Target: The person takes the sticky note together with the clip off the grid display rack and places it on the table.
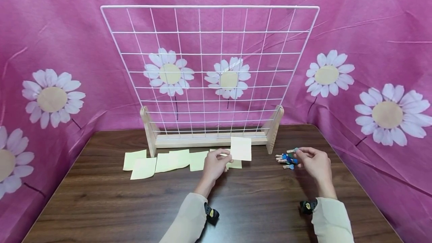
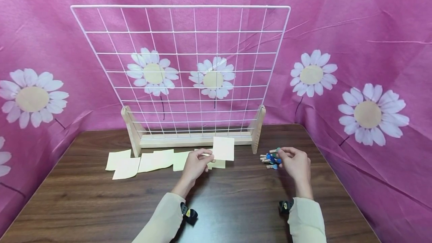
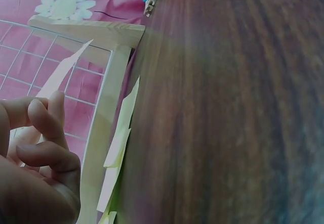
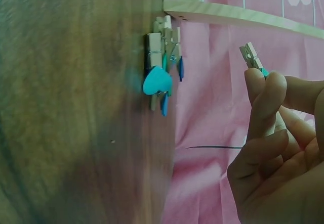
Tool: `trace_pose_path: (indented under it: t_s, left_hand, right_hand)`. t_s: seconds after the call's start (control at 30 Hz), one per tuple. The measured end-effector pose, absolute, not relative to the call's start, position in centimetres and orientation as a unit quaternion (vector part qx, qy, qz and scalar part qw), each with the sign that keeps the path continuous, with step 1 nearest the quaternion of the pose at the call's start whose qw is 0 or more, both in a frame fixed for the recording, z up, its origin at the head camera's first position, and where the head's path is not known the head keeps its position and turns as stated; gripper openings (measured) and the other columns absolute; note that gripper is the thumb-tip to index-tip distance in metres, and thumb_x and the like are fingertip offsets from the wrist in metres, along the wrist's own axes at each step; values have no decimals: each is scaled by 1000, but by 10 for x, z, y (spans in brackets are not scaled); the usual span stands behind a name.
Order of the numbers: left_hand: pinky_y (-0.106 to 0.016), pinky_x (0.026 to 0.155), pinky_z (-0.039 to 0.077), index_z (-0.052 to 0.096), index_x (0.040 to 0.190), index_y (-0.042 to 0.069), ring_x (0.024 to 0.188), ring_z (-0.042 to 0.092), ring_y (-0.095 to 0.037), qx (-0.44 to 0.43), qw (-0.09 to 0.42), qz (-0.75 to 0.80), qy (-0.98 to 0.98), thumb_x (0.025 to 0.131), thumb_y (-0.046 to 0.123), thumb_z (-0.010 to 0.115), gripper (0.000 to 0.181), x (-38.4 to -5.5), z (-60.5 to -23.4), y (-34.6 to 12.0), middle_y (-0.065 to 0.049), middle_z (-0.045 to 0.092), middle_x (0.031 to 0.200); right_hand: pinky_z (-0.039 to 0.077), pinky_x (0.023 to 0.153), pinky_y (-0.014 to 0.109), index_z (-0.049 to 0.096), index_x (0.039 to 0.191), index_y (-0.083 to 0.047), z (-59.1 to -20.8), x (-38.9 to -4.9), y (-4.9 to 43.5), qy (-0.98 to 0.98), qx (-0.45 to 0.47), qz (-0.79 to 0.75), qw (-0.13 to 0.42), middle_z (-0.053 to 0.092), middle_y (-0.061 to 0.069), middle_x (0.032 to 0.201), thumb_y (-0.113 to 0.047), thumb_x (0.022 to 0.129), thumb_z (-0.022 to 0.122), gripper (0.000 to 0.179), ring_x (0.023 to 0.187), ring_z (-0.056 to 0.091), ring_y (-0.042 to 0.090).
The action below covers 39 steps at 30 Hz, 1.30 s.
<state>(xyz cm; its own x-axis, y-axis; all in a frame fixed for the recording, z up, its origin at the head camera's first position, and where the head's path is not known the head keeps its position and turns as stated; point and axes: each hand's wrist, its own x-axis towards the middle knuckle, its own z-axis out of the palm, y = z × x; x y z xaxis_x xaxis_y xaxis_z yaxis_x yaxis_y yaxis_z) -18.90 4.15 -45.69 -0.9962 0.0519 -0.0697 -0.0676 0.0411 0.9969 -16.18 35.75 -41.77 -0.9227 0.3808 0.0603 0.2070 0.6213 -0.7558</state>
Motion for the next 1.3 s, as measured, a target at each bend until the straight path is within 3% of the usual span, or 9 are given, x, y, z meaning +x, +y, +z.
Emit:
trace_pose_path:
  t_s: [0.47, 0.77, 1.1, 1.3]
  left_hand:
    - [-18, 47, 40, 75, 99, 4, 44, 51, -7, 16, 70, 652, 754, 92, 6, 70, 8, -190, -462, 52, -10, 76, 81]
    - [-19, 48, 39, 74, 98, 4, 43, 51, -7, 25, 94, 638, 764, 91, 5, 68, 9, -190, -468, 59, -10, 76, 79]
    - [-19, 48, 42, 73, 97, 4, 42, 50, -6, 13, 110, 642, 758, 90, 3, 67, 10, -191, -471, 65, -9, 75, 75]
    - [-17, 44, 42, 71, 97, 2, 41, 50, -5, 11, 124, 654, 746, 86, -1, 65, 13, -192, -472, 68, -10, 75, 75]
  right_hand:
    - [46, 65, 24, 70, 118, 2, -425, -161, 365, -911, -147, 383, 37, 77, 6, 91, -33, 100, 63, 39, 62, 68, 11]
    - [45, 78, 38, 69, 117, 4, -434, -162, 370, -910, -151, 386, -19, 74, 2, 82, -30, 102, 60, 38, 64, 67, 15]
    - [45, 67, 28, 70, 111, 7, -442, -163, 373, -904, -145, 401, -38, 75, 2, 83, -23, 101, 61, 32, 61, 66, 15]
    - [46, 68, 30, 72, 108, 5, -442, -163, 376, -916, -130, 378, -40, 73, 1, 80, -23, 100, 62, 31, 61, 65, 15]
